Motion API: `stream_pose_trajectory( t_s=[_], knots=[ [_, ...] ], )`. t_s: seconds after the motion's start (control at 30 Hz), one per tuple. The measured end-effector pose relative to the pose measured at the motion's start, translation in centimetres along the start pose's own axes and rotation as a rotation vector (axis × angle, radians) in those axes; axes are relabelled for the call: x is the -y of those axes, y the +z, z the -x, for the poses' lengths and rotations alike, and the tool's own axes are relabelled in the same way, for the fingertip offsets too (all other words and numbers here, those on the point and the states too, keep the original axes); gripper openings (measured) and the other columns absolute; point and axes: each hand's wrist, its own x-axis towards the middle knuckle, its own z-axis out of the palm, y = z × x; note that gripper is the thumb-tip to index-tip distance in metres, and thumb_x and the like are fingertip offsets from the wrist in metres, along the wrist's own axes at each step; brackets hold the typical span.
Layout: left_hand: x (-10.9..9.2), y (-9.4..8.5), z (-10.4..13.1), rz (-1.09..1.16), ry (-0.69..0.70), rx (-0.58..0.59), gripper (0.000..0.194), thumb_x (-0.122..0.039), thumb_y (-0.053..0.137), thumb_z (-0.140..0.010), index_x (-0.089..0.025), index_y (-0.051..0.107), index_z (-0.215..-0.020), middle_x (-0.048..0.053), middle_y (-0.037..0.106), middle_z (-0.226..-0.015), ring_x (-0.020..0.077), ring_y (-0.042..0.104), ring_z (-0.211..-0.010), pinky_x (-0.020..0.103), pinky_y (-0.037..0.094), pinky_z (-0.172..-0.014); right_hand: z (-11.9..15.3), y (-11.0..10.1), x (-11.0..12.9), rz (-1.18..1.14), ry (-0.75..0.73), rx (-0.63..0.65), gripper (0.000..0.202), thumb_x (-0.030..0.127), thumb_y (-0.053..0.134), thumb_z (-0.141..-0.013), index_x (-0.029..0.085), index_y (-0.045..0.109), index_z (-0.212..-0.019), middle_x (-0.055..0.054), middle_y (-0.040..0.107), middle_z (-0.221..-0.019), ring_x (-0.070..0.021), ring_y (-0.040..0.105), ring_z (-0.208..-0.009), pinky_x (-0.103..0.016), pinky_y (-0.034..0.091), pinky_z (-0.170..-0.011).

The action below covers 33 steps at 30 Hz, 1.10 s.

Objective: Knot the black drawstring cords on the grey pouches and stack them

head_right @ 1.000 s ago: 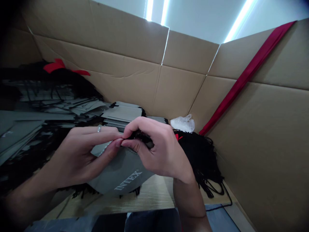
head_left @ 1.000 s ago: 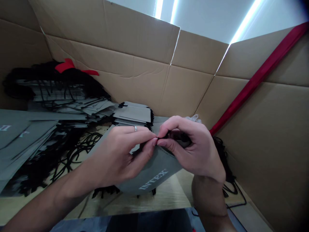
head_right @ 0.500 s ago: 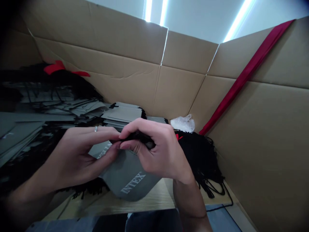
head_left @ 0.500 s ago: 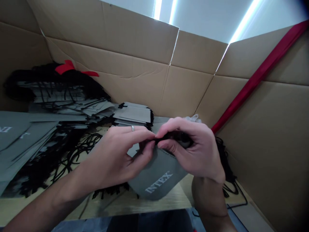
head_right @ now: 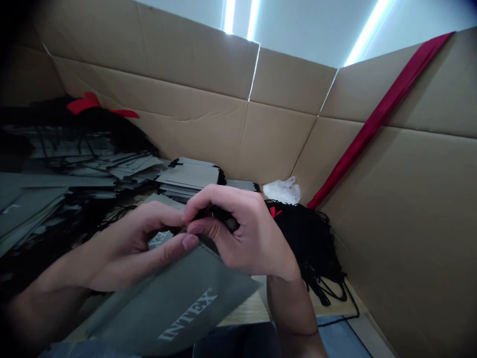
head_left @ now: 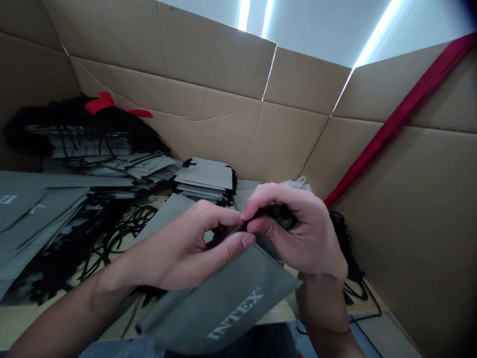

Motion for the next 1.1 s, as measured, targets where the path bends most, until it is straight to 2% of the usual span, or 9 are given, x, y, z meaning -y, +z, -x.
stream_pose_trajectory(
  t_s=[0.1,0.2,0.27,0.4,0.53,0.7,0.9,1.0,1.1],
  knots=[
    [0.4,0.2,0.2,0.091,-0.013,0.116,0.039,-0.035,0.053,-0.117,-0.017,0.071,-0.087,-0.003,0.062,-0.069,0.011,0.055,-0.059,0.022,0.045,-0.053,-0.1,0.0,0.0,0.02,-0.007,0.027,0.015,0.01,0.088,-0.097,0.021,0.082,-0.106,0.001,0.082,-0.097,-0.0131,0.072,-0.084,-0.025,0.058,-0.08],
    [0.3,0.2,0.4,0.111,-0.005,0.182,0.042,-0.031,0.045,-0.12,-0.017,0.066,-0.087,-0.002,0.063,-0.072,0.0124,0.058,-0.064,0.025,0.05,-0.062,-0.2,0.0,0.0,-0.045,0.006,0.035,0.01,0.019,0.092,-0.097,0.02,0.084,-0.103,0.0,0.083,-0.093,-0.0135,0.071,-0.079,-0.026,0.059,-0.076],
    [0.1,0.1,0.5,0.126,0.01,0.199,0.039,-0.028,0.042,-0.12,-0.018,0.064,-0.09,-0.001,0.068,-0.078,0.0136,0.063,-0.07,0.026,0.054,-0.069,-0.3,-0.1,0.1,-0.104,0.022,0.034,0.015,0.025,0.097,-0.093,0.019,0.086,-0.101,0.0,0.083,-0.09,-0.0126,0.07,-0.076,-0.025,0.058,-0.072],
    [-0.1,0.4,0.7,0.115,0.074,0.15,0.032,-0.023,0.041,-0.12,-0.019,0.064,-0.098,0.0,0.073,-0.085,0.0146,0.068,-0.075,0.028,0.053,-0.069,-0.4,0.0,0.0,-0.147,0.041,0.037,0.03,0.033,0.106,-0.081,0.018,0.084,-0.094,0.001,0.081,-0.082,-0.0113,0.069,-0.069,-0.023,0.056,-0.066],
    [0.1,1.5,0.7,-0.02,0.21,0.079,0.027,-0.018,0.042,-0.116,-0.02,0.058,-0.094,0.0,0.068,-0.08,0.0164,0.063,-0.071,0.032,0.049,-0.066,-0.5,0.2,-0.4,-0.216,0.039,0.058,0.028,0.034,0.104,-0.083,0.018,0.082,-0.088,0.001,0.078,-0.077,-0.0122,0.071,-0.069,-0.023,0.057,-0.065],
    [-0.5,2.6,1.0,-0.17,0.355,-0.092,0.019,-0.01,0.05,-0.106,-0.023,0.053,-0.093,0.001,0.063,-0.076,0.0185,0.059,-0.067,0.034,0.053,-0.065,-0.5,0.8,-0.8,-0.422,0.039,0.054,0.028,0.026,0.106,-0.081,0.017,0.08,-0.085,0.001,0.078,-0.076,-0.0113,0.07,-0.065,-0.021,0.055,-0.058],
    [-1.6,3.0,1.8,-0.138,0.361,-0.09,0.023,-0.003,0.054,-0.096,-0.025,0.049,-0.088,-0.001,0.061,-0.069,0.0191,0.06,-0.063,0.036,0.055,-0.06,-0.2,1.6,0.1,-0.475,0.213,0.073,0.034,0.045,0.088,-0.1,0.016,0.081,-0.083,-0.004,0.077,-0.078,-0.0151,0.073,-0.071,-0.028,0.063,-0.068],
    [-1.4,2.7,1.6,-0.146,0.34,-0.116,0.024,-0.005,0.054,-0.097,-0.025,0.048,-0.085,0.0,0.06,-0.069,0.0196,0.061,-0.065,0.036,0.055,-0.063,-0.3,2.0,-0.5,-0.521,0.08,0.005,0.032,0.041,0.1,-0.089,0.018,0.08,-0.082,-0.001,0.076,-0.073,-0.0136,0.069,-0.064,-0.026,0.059,-0.061],
    [-1.0,1.6,1.2,-0.14,0.33,-0.135,0.025,-0.008,0.052,-0.101,-0.024,0.048,-0.082,0.0,0.06,-0.07,0.0185,0.059,-0.063,0.035,0.048,-0.06,-0.4,1.9,-0.8,-0.452,0.001,-0.06,0.03,0.039,0.103,-0.086,0.018,0.082,-0.087,-0.001,0.076,-0.077,-0.0127,0.069,-0.067,-0.025,0.057,-0.063]
  ],
)
